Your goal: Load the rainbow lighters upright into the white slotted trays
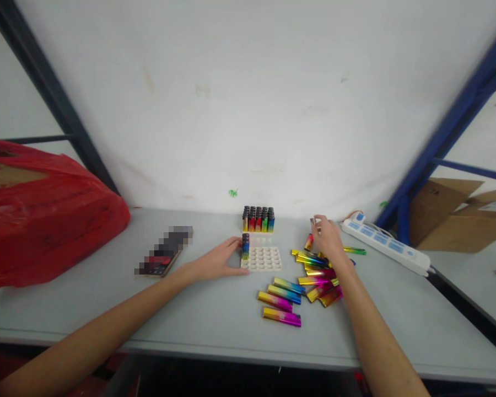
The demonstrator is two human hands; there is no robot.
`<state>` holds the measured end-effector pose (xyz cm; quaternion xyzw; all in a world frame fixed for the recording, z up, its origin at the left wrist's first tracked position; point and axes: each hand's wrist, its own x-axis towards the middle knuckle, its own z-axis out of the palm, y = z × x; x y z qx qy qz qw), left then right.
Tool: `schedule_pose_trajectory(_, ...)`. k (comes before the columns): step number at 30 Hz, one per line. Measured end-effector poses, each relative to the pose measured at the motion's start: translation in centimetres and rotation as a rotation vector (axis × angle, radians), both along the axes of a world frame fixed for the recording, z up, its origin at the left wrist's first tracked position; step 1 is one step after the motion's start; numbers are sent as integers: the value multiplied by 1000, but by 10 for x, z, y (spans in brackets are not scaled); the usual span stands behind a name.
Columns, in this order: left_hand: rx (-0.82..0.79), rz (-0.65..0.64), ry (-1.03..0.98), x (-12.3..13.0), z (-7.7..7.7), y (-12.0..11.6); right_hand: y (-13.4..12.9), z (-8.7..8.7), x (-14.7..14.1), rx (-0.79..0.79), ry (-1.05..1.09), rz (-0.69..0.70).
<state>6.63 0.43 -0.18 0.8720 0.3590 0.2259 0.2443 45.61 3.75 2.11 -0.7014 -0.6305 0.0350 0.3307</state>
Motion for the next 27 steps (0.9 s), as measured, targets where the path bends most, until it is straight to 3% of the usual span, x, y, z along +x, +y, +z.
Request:
schedule_pose_trajectory(5,-10,15,11,0,0,0,-9,14,-28,48,711,279)
schedule_pose_trajectory(9,-4,3,-7,0,1,-1,-23,25,-59,-59,956,441)
schedule_pose_trajectory(13,-19,4,-9,1,2,-1,-33,24,-89,-132,814,518)
schedule_pose_trajectory(19,-13,-2,-28,1,0,0,-45,15,-122,128,357,441)
schedule_pose_trajectory(27,2,25,-44,3,-7,3,-48,11,-133,165,283,389)
